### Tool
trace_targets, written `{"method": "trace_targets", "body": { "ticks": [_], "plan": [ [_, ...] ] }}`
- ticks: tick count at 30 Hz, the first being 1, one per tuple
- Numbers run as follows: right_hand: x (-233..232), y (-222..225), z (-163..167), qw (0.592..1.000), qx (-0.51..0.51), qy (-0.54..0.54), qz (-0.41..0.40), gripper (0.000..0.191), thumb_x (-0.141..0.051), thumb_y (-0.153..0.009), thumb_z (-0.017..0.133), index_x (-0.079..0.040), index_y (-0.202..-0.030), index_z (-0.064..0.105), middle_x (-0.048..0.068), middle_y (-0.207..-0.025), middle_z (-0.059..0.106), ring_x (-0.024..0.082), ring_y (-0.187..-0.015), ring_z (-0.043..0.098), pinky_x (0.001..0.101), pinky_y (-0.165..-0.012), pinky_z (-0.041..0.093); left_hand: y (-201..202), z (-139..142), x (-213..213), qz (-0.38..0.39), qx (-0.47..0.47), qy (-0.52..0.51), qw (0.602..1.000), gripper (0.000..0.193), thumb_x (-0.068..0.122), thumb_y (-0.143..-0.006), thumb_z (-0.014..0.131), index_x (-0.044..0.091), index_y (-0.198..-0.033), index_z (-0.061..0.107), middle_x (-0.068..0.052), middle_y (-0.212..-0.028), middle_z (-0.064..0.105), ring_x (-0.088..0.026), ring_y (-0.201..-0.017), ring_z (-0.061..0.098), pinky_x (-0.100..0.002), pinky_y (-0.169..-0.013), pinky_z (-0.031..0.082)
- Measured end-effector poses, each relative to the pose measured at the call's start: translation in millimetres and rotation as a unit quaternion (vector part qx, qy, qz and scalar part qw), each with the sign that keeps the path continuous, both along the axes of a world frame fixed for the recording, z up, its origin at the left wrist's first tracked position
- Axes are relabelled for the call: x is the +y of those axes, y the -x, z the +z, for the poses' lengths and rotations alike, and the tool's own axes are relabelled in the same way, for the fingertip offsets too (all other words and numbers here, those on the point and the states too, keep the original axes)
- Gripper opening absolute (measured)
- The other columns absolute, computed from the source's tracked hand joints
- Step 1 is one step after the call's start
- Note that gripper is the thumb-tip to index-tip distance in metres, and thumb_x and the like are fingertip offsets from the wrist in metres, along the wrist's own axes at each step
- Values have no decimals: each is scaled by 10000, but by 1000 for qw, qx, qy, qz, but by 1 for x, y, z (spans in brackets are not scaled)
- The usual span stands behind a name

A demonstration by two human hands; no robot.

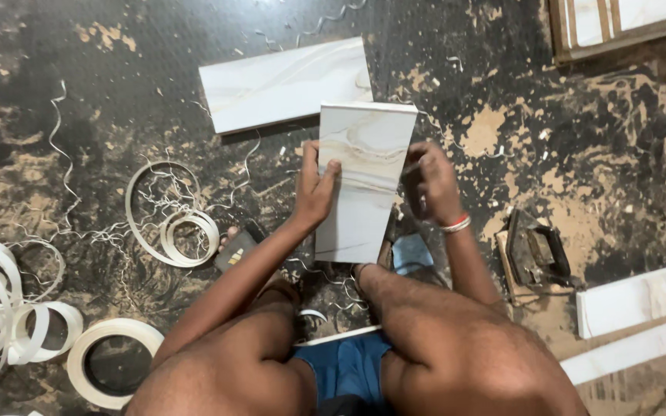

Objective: The person applies white edge banding to the edges of rectangular boards. They align the tape, press it down, and use a hot iron to bond it, then trim excess and fold the ends. The person repeats this process on multiple boards.

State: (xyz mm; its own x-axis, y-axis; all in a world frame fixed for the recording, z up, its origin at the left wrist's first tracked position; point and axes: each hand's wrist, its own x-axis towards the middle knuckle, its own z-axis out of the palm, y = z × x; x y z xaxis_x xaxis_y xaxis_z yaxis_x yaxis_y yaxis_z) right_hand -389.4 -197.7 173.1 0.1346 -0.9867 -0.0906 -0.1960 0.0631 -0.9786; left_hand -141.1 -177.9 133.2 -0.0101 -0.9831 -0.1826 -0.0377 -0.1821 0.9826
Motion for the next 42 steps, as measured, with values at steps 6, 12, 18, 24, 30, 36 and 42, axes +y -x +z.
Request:
{"method": "trace_targets", "body": {
  "ticks": [6, 12, 18, 24, 30, 36, 42],
  "plan": [
    [-20, 7, 43, 990, -129, -26, -55, 157, -171, -1004, 679, -19, -1025, 648, 39, -900, 672, 97, -732, 591, 243, -675, 510, 0, 18, -9, 21, 37, 92, 995, 604, 34, -918, 605, 90, -1421, 275, -191, -1214, 577, -285, -1014, 730, -424, -817, 629],
    [-49, -12, 46, 977, -155, -89, -119, 129, -37, -934, 754, 33, -1042, 750, 55, -831, 715, 82, -613, 598, 209, -559, 490, -2, 42, -17, -9, -71, 165, 984, 1048, -79, -823, 606, 219, -1634, 12, -323, -1596, 329, -385, -1102, 695, -482, -918, 587],
    [-55, -14, 42, 978, -156, -104, -93, 180, -31, -922, 742, 47, -1084, 750, 49, -807, 708, 68, -573, 563, 201, -517, 445, -13, 48, -24, -20, -47, 208, 977, 1059, -114, -746, 521, 212, -1680, 142, -275, -1705, 266, -400, -1462, 473, -485, -1167, 473],
    [-54, -14, 42, 976, -173, -98, -88, 167, -61, -969, 732, 45, -1099, 737, 19, -810, 683, 61, -586, 552, 202, -540, 447, 7, 40, -14, 56, -41, 222, 973, 831, -71, -898, 550, 149, -1618, 198, -237, -1502, 410, -299, -1229, 606, -421, -1052, 593],
    [-62, -5, 54, 976, -160, -127, -74, 163, -76, -959, 742, 30, -1082, 758, 16, -797, 683, 53, -578, 536, 199, -529, 431, 10, 41, -8, 61, -43, 213, 974, 749, -22, -968, 562, 132, -1614, 215, -270, -1337, 624, -326, -1183, 708, -418, -1047, 607],
    [-97, 16, 75, 997, 11, -68, 36, 164, -86, -848, 786, -25, -1000, 786, 61, -862, 761, 97, -678, 696, 215, -622, 586, 16, 47, -7, 55, -33, 196, 979, 719, 7, -963, 549, 115, -1591, 216, -317, -1450, 563, -345, -1171, 734, -401, -1006, 595],
    [-129, 28, 107, 937, 268, 53, 220, 149, -179, -848, 804, -96, -972, 808, 63, -822, 746, 139, -670, 698, 272, -622, 571, 21, 53, -5, 38, -73, 225, 971, 714, -1, -986, 558, 122, -1606, 226, -265, -1511, 531, -390, -1259, 692, -422, -1081, 558]
  ]
}}
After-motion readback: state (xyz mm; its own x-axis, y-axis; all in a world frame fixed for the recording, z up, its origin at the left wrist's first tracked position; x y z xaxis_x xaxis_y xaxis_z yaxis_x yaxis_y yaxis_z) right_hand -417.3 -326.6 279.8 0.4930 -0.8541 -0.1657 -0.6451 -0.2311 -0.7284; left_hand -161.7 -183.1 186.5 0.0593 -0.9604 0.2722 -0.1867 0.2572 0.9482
